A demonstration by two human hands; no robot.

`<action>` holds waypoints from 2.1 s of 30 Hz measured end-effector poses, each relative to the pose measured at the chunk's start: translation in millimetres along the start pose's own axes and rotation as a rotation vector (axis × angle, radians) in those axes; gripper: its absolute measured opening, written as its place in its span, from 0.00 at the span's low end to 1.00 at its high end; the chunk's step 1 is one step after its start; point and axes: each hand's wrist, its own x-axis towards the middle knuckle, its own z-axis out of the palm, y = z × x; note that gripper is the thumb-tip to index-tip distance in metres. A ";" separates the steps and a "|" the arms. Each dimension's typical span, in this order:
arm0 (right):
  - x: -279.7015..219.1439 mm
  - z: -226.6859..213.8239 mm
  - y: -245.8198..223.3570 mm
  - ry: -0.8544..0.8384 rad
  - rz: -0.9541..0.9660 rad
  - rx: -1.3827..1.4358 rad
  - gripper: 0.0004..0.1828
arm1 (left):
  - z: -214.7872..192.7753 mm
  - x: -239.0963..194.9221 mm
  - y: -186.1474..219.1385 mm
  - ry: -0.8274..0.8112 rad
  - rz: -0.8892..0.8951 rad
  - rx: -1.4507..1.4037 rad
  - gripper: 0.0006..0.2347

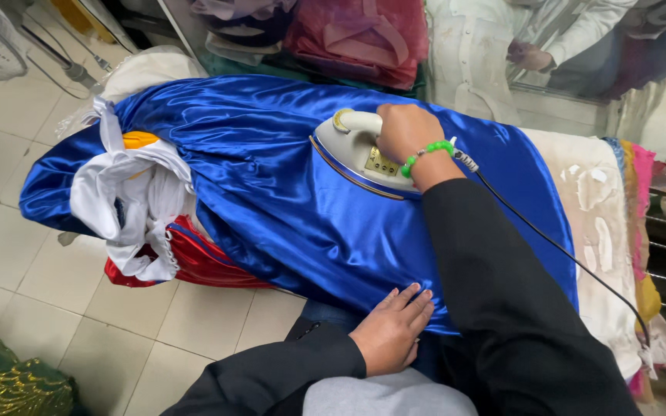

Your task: The person irons a blue satin garment with a white electric iron on an ironing board. They repeatedly smooth the fabric, lift and reposition sections of the blue material, and continue ironing different areas of the garment.

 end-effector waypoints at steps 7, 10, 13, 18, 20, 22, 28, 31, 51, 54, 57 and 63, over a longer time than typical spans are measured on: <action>-70.6 -7.2 -0.2 -0.163 -0.173 -0.064 0.15 | 4.3 -1.5 -3.6 0.007 0.012 -0.012 0.31; -100.4 -7.9 -3.9 -0.305 -0.238 -0.118 0.15 | 5.2 -0.7 -4.9 0.047 0.021 -0.003 0.31; -93.8 8.7 -9.8 -0.223 -0.252 -0.140 0.17 | 6.8 -2.8 -3.9 0.045 0.019 0.016 0.32; -30.3 12.8 -41.5 0.004 -0.255 -0.070 0.11 | -0.4 -1.7 -1.7 0.009 -0.003 -0.041 0.32; -5.1 15.6 -50.0 0.024 -0.237 -0.040 0.12 | 2.5 -2.4 -3.8 0.005 0.001 0.007 0.31; 5.2 15.9 -55.6 0.042 -0.212 -0.008 0.12 | 5.7 -3.9 -4.1 -0.004 0.008 0.052 0.30; -33.9 0.8 -44.3 -0.123 -0.245 -0.050 0.13 | 9.0 -4.1 -4.2 0.021 0.003 -0.041 0.32; -58.6 -1.6 -33.5 -0.216 -0.295 -0.096 0.10 | 10.5 -2.8 -4.5 0.007 -0.010 -0.032 0.33; -158.4 -38.2 81.3 -0.301 0.168 -0.135 0.13 | 28.9 -5.5 -10.8 0.098 0.033 0.092 0.21; -224.7 -28.2 100.8 -0.352 0.184 -0.184 0.11 | 33.1 -8.1 -18.3 0.136 0.085 0.042 0.17; -243.8 -17.5 119.3 -0.291 0.209 -0.250 0.15 | 31.3 -9.2 -19.2 0.163 0.103 -0.031 0.07; -152.4 -26.4 135.8 -0.192 0.293 -0.243 0.16 | 3.4 -6.0 -14.9 0.297 0.023 -0.103 0.06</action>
